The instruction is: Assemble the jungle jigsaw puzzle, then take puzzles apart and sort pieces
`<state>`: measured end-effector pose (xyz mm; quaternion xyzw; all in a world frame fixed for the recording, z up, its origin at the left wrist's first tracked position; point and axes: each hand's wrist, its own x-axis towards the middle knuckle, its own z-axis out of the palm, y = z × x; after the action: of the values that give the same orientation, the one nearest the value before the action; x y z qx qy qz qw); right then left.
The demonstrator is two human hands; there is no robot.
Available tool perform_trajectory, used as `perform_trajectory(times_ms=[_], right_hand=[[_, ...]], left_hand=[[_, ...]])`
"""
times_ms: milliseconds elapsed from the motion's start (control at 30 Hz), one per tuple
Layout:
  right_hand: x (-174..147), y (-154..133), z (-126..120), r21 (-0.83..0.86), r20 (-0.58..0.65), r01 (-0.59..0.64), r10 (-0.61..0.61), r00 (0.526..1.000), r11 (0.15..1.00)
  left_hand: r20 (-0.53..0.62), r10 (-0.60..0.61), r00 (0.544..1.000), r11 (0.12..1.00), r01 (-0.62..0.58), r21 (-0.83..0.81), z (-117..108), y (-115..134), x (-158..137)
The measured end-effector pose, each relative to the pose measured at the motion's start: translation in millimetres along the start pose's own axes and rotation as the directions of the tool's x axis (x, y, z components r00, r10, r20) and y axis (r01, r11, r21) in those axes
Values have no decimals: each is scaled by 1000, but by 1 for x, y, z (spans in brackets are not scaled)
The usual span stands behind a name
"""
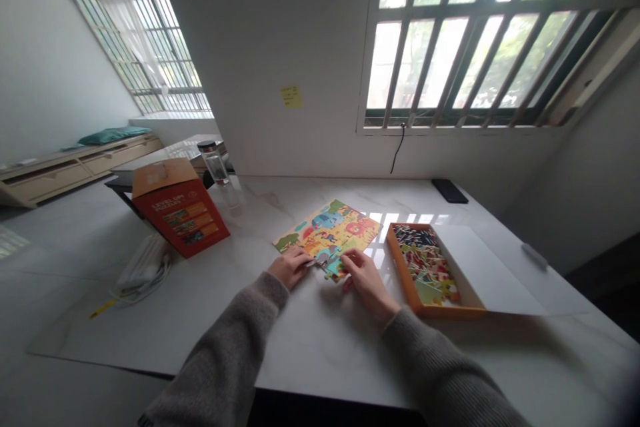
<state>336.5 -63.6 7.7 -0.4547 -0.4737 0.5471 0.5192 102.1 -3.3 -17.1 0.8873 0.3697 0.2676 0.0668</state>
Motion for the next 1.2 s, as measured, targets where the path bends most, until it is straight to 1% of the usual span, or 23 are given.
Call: perform_trajectory(times_ms=[67,133,200,233,267,300,333,400,433,467,500,533,567,600,633,667,700,733,767,833,933,1067,1200], right_hand=[[0,2,4,-42,-15,2,-3,1000,999],[0,5,8,-68,-21,1,-2,1000,998],[-1,7,12,-51,-13,-12,12,1000,999],[-1,8,13,-14,-5,-31,31,1000,999],[-2,9,14,50,8,-56,55,998,997],[-2,9,15,131,24,-86,83,996,988],[-2,10,16,215,42,-120,113,993,969],[-2,10,16,354,55,-168,159,986,920],[-1,11,16,392,48,-171,165,985,904],[-1,11,15,400,28,-156,158,987,903],[0,11,15,383,1,-127,137,991,915],[0,10,14,343,-28,-86,102,994,935],[0,10,13,285,-54,-41,59,997,958],[0,10,12,213,-74,-2,19,997,977],[0,9,11,139,-90,27,-15,996,990],[0,9,9,71,-103,48,-40,994,996],[0,9,8,15,-112,60,-58,992,998],[0,9,6,-29,-121,66,-69,990,997],[0,9,5,-59,-127,68,-75,989,996],[0,10,3,-89,-125,72,-83,989,993],[-1,10,4,-105,-106,83,-94,990,991],[-2,7,6,-102,-112,85,-96,989,991],[-3,6,7,-95,-109,103,-113,988,990]], left_hand=[[-67,-92,993,989,84,-123,-2,4,2],[-163,-135,977,972,98,-214,-4,13,5],[-276,-95,956,968,25,-250,-5,24,8],[-314,-56,948,971,-21,-237,-4,31,9],[-324,-9,946,977,-60,-203,-2,37,9],[-302,42,952,984,-92,-155,0,44,9],[-255,92,963,987,-122,-104,3,50,9],[-134,172,976,983,-179,-41,9,60,9],[-87,202,976,978,-206,-41,10,63,10],[-66,219,973,973,-223,-58,10,63,10],[-77,216,973,972,-221,-75,9,61,10],[-114,177,978,979,-187,-78,6,56,10],[-167,100,981,992,-112,-65,2,49,9],[-214,-3,977,999,-5,-34,-3,41,8],[-247,-124,961,991,131,11,-8,30,6],[-236,-234,943,964,256,68,-13,20,3],[-175,-316,932,931,341,131,-18,10,0],[-110,-382,917,899,397,186,-22,2,-3],[-42,-418,908,880,416,229,-25,-5,-6],[56,-431,901,871,399,287,-28,-10,-9],[109,-406,908,863,341,373,-26,-3,-5],[95,-372,923,837,289,465,-19,7,4],[40,-309,950,851,257,458,-17,3,6]])
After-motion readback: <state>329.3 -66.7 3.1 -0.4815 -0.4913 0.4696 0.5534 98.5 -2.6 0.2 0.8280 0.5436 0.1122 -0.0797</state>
